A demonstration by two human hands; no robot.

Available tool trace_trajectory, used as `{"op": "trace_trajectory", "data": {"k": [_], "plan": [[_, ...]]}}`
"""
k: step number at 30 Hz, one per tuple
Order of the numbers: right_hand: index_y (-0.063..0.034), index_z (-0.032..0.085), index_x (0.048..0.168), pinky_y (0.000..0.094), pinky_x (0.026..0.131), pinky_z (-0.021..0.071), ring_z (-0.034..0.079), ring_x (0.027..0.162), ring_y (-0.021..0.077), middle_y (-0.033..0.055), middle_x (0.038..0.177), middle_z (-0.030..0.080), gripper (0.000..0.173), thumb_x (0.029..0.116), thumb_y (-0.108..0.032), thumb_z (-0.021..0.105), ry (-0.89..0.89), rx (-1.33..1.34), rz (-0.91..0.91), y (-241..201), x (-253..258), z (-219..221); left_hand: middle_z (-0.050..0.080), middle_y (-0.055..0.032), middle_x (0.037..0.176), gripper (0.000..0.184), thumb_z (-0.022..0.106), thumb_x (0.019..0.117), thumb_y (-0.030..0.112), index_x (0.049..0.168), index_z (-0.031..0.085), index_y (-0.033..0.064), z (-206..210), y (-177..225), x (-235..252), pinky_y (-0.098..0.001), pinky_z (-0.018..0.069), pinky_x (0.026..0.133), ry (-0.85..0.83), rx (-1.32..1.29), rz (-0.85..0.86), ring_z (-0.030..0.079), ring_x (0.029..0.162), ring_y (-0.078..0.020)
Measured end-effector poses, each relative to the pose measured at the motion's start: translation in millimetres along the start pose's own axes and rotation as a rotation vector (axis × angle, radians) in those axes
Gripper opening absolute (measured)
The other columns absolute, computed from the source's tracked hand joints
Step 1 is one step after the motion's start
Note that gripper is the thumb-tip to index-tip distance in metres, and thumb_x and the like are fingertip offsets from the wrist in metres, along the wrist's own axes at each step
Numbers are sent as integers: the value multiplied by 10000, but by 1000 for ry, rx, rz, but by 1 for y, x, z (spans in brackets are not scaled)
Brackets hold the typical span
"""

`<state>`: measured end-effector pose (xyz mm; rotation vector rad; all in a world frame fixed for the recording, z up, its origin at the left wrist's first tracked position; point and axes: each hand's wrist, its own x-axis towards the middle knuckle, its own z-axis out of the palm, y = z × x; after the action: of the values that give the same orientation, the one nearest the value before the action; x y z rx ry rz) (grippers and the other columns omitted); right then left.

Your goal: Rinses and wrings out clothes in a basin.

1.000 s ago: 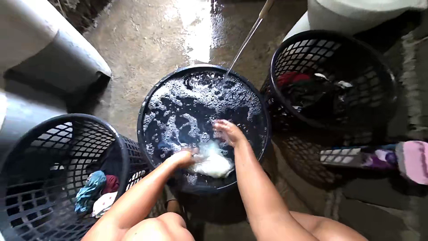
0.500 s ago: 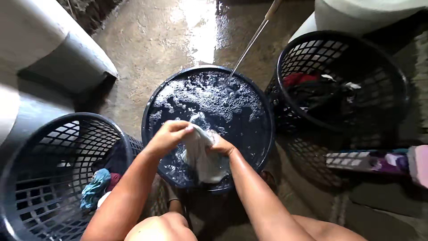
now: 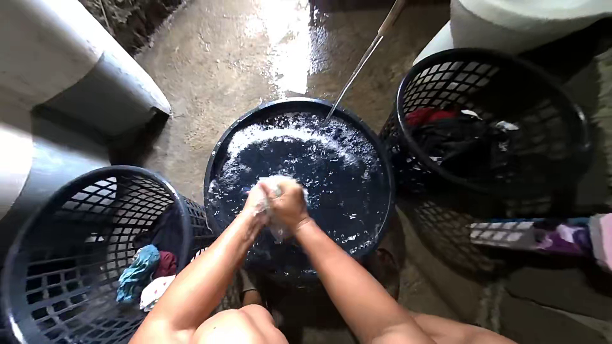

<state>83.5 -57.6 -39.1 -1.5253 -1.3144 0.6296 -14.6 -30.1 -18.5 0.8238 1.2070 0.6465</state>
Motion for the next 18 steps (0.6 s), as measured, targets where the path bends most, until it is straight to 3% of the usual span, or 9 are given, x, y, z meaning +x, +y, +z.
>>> {"op": "trace_trajectory", "data": {"k": [2,4,6,7,9,11,15,17,18], "plan": [[-5,723,1032,570,859,555,699,944,327,184,994,723,382,1044,-359,580,19,-10,208,38,21,-30,676,-34,761,228,458,1016,225,938,632,100,-6,9,9,-340,580,636,-22,-108,82,666,686,-137],[26,713,1112,588,1017,464,612,1156,365,210,1221,671,361,1051,-299,568,64,69,275,75,33,-53,632,18,733,124,509,948,209,847,567,165,-17,17,15,-331,551,622,-106,-57,231,627,670,-111],[39,692,1157,537,1066,443,569,1234,317,204,1334,613,322,1040,-238,576,178,226,266,92,33,-69,651,62,871,94,602,919,256,999,585,211,-37,20,22,-296,562,660,-180,161,434,631,744,-67],[30,699,1119,476,1025,482,582,1181,254,170,1299,610,311,1038,-244,577,236,284,273,93,30,-73,657,45,1024,265,621,916,263,1174,583,210,-47,20,25,-296,563,709,-218,323,508,632,822,-74],[-7,686,1059,364,831,536,606,925,125,82,1046,641,299,1060,-276,555,245,388,338,91,27,-73,642,-55,1296,600,638,883,182,1463,487,169,-55,18,32,-391,563,764,-249,659,505,657,923,-169],[-21,677,1166,334,712,563,634,785,109,81,953,685,332,1091,-293,503,74,431,442,99,22,-62,609,-121,1382,670,666,888,41,1517,474,171,-53,7,40,-495,576,832,-289,941,371,682,987,-264],[33,664,1269,465,1046,499,655,1153,296,229,1226,683,305,1045,-159,585,-336,112,544,122,7,-38,418,-222,1547,851,734,834,16,1578,393,248,-35,-31,46,-611,516,983,-380,1358,186,599,1227,-419],[49,594,1380,472,1178,375,531,1364,339,260,1412,587,369,1064,-134,542,-470,-46,618,121,-1,-36,417,-305,1523,843,756,830,29,1574,380,157,-34,-50,44,-646,480,1021,-426,1452,169,551,1283,-485],[61,571,1399,474,1198,343,490,1401,348,267,1451,552,386,1063,-125,537,-486,-92,636,118,-5,-35,482,-333,1454,708,725,873,31,1521,442,53,-39,-58,44,-651,465,1036,-475,1486,186,556,1274,-498]]}}
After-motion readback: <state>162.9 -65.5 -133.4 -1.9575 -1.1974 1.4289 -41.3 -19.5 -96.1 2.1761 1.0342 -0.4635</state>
